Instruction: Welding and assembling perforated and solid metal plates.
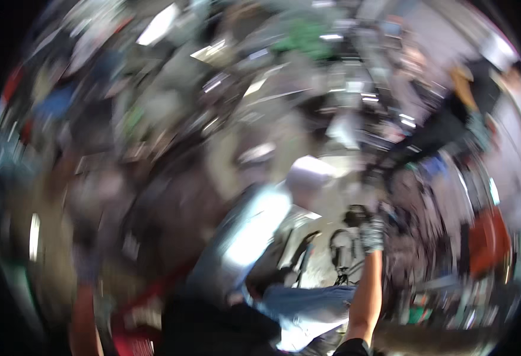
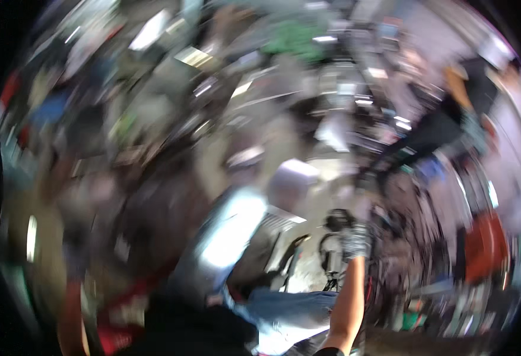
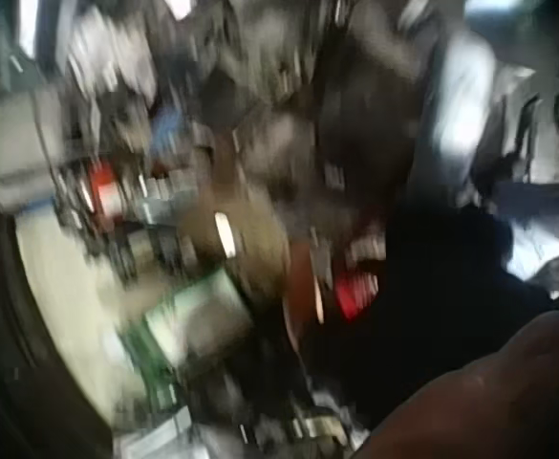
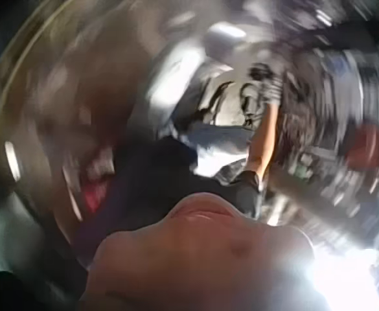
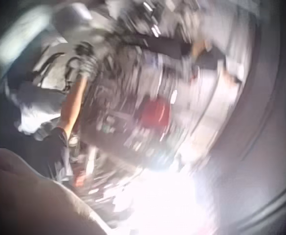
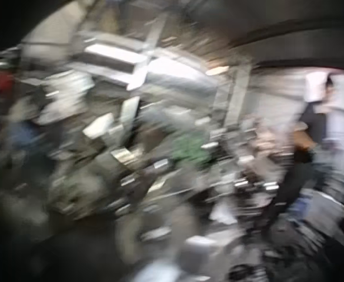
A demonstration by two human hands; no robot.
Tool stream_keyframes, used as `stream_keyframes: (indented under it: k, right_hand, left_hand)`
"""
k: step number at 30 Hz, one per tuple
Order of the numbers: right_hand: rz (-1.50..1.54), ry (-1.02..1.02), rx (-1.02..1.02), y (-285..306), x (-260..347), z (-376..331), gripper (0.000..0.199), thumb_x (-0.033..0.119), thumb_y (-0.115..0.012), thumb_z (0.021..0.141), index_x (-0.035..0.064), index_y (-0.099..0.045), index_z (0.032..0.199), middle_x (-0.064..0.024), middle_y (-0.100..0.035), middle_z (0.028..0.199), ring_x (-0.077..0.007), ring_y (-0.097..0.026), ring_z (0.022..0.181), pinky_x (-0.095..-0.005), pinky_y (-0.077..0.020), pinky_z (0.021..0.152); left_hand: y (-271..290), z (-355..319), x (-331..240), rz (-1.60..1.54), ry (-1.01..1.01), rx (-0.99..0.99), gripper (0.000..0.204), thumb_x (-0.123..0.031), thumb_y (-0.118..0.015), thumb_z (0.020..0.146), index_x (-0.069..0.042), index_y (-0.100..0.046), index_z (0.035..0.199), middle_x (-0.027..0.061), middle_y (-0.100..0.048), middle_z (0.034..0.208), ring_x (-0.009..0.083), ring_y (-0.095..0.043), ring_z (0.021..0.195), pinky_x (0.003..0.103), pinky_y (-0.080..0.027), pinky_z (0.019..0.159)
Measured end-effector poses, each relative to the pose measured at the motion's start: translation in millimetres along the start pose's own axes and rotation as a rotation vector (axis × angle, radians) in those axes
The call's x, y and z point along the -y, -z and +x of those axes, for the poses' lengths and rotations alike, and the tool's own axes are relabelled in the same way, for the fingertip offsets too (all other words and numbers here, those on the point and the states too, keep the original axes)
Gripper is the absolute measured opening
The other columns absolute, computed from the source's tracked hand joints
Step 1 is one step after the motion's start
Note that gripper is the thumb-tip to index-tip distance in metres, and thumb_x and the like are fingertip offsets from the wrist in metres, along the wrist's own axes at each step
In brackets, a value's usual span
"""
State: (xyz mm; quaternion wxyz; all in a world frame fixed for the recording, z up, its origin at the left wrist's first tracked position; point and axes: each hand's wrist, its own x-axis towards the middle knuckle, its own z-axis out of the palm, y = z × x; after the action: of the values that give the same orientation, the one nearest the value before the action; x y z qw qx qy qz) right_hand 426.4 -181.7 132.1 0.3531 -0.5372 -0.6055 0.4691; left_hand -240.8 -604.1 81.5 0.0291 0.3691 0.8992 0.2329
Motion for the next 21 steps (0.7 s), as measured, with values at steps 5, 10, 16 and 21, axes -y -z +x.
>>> stream_keyframes:
  k: [5,10,16,21]
  right_hand:
    - [-0.026,0.246,-0.001,-8.4,21.3,-0.7,0.027,0.009,-0.064,0.099,-0.0019,-0.067,0.123,-0.0081,-0.071,0.109,-0.0169,-0.066,0.093,-0.0327,-0.0563,0.085]
    - [-0.283,0.505,0.086,-120.0,113.8,-41.8,0.021,0.011,-0.061,0.103,-0.0046,-0.069,0.115,-0.0077,-0.072,0.104,-0.016,-0.066,0.091,-0.0306,-0.0543,0.086]
    - [-0.464,0.735,0.345,-185.6,193.5,-84.1,0.019,0.015,-0.063,0.1,-0.0018,-0.071,0.104,-0.0102,-0.075,0.097,-0.0223,-0.068,0.095,-0.0385,-0.0508,0.092]
    - [-0.684,0.749,0.107,-134.8,180.5,-56.3,0.021,0.015,-0.065,0.1,-0.003,-0.072,0.109,-0.0114,-0.075,0.1,-0.0209,-0.069,0.089,-0.0348,-0.0533,0.086]
  left_hand:
    - [31.2,54.7,-87.0,0.032,-0.603,-0.526,0.032,-0.018,-0.069,0.087,-0.002,-0.071,0.114,0.0189,-0.071,0.092,0.0379,-0.066,0.08,0.044,-0.054,0.073]
    - [97.4,61.4,-136.6,0.149,-0.736,-0.562,0.02,-0.021,-0.07,0.09,-0.003,-0.069,0.098,0.0136,-0.066,0.075,0.0319,-0.065,0.064,0.042,-0.05,0.057]
    - [109.9,78.2,-108.3,0.039,-0.683,-0.493,0.023,-0.02,-0.069,0.095,-0.003,-0.063,0.08,0.0142,-0.055,0.06,0.028,-0.058,0.053,0.039,-0.046,0.051]
    - [112.2,91.9,-132.2,0.13,-0.895,-0.366,0.016,-0.014,-0.068,0.086,-0.001,-0.066,0.094,0.0146,-0.061,0.071,0.031,-0.059,0.057,0.04,-0.05,0.055]
